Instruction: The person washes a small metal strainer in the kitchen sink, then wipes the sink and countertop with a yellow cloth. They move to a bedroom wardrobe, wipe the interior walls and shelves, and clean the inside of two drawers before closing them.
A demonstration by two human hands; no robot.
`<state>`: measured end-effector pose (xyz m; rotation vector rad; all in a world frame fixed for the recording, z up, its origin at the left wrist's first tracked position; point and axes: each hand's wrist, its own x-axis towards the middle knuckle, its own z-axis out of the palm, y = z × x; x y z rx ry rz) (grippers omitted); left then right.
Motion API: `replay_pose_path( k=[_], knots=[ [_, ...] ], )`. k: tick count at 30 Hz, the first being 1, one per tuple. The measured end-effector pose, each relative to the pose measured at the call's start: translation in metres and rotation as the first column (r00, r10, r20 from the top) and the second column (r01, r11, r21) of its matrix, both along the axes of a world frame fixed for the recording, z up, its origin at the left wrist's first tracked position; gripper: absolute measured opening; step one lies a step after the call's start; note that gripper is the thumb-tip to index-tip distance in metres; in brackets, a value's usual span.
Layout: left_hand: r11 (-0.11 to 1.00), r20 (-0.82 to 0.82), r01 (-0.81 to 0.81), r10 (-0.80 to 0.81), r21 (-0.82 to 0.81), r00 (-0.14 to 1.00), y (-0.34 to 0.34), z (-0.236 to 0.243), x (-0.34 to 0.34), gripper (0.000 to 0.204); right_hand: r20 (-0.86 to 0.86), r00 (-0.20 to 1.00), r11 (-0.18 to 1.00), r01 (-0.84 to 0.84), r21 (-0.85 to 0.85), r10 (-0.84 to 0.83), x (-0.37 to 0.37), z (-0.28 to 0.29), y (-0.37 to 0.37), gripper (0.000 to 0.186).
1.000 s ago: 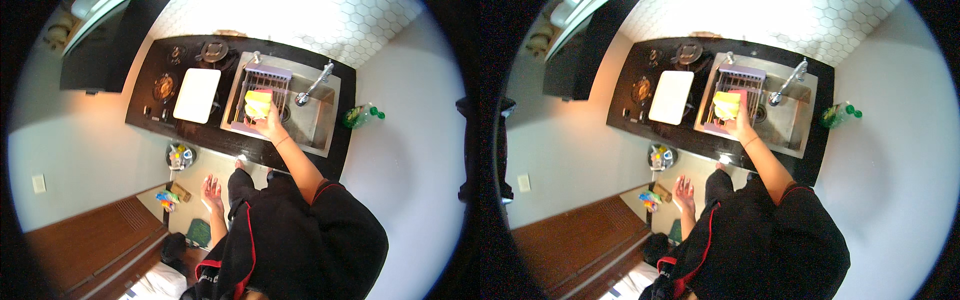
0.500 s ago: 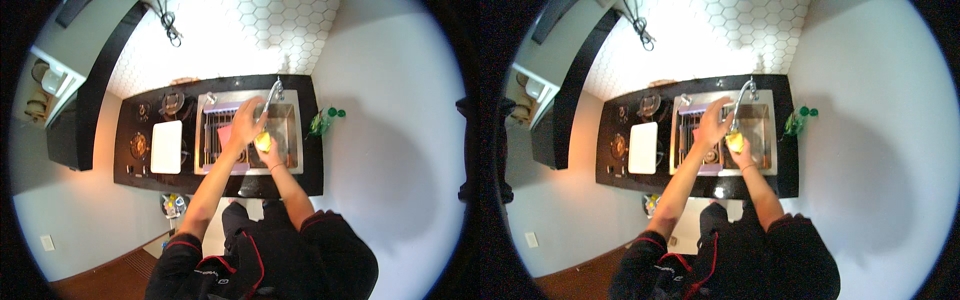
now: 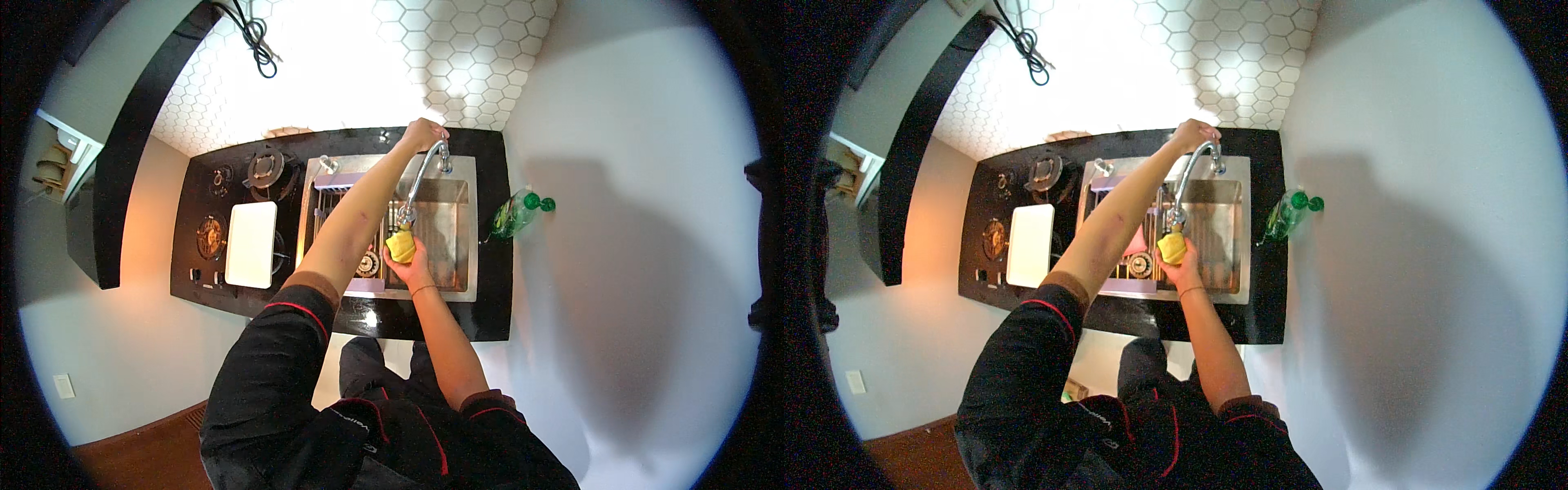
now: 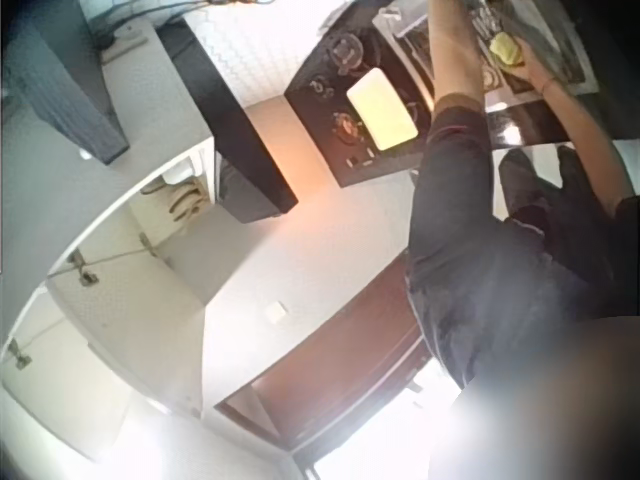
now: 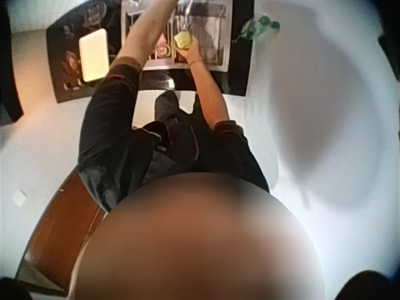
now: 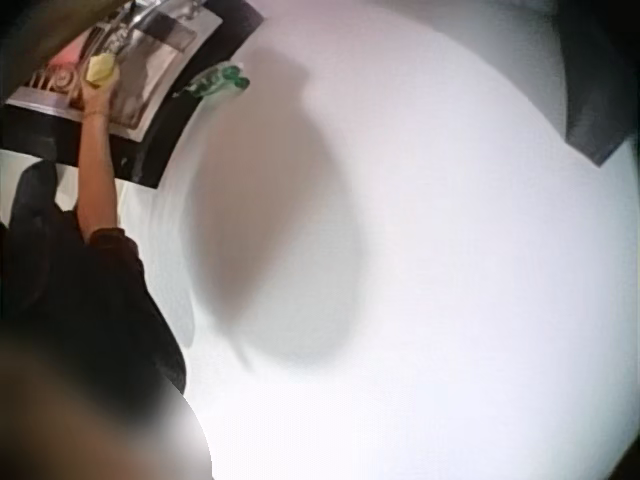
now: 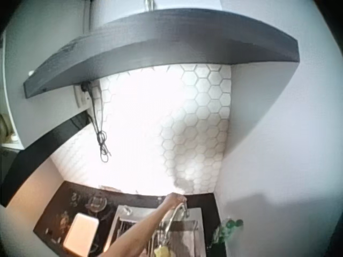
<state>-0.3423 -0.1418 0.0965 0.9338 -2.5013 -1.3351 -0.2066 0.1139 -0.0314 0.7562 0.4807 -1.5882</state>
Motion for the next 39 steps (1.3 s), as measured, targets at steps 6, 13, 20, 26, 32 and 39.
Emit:
replay_pose_path(
  k=[6,13,20,26,32,39],
  knots=[
    [0.982,-0.146,0.090,-0.115,-0.167,0.983,0.003,-0.014,0.013,0.027,-0.038,0.984,0.984,0.176,0.005,-0.176,-0.003,-0.002,-0.011,0.031],
    [0.977,-0.270,0.187,-0.154,0.102,0.951,-0.004,-0.050,0.001,0.034,-0.092,0.987,0.991,0.132,0.010,-0.130,-0.004,0.007,-0.010,0.028],
    [0.957,-0.218,0.175,-0.124,0.231,0.968,-0.009,-0.061,-0.028,0.032,-0.030,0.980,0.980,0.193,-0.045,-0.194,-0.005,0.006,-0.017,0.025],
    [0.978,-0.251,0.054,-0.002,0.202,0.968,0.021,-0.044,0.027,0.044,-0.045,0.988,0.984,0.153,0.091,-0.149,-0.007,-0.004,-0.028,0.009],
    [0.730,-0.355,-0.238,0.557,0.641,0.751,0.099,0.000,0.164,0.043,-0.225,0.974,0.983,0.019,0.185,0.023,-0.011,-0.041,-0.040,0.028],
    [0.455,-0.200,-0.446,0.837,0.770,0.509,0.247,0.056,0.373,0.036,-0.297,0.950,0.991,0.118,0.063,-0.094,-0.029,-0.100,-0.042,0.019]
  ],
)
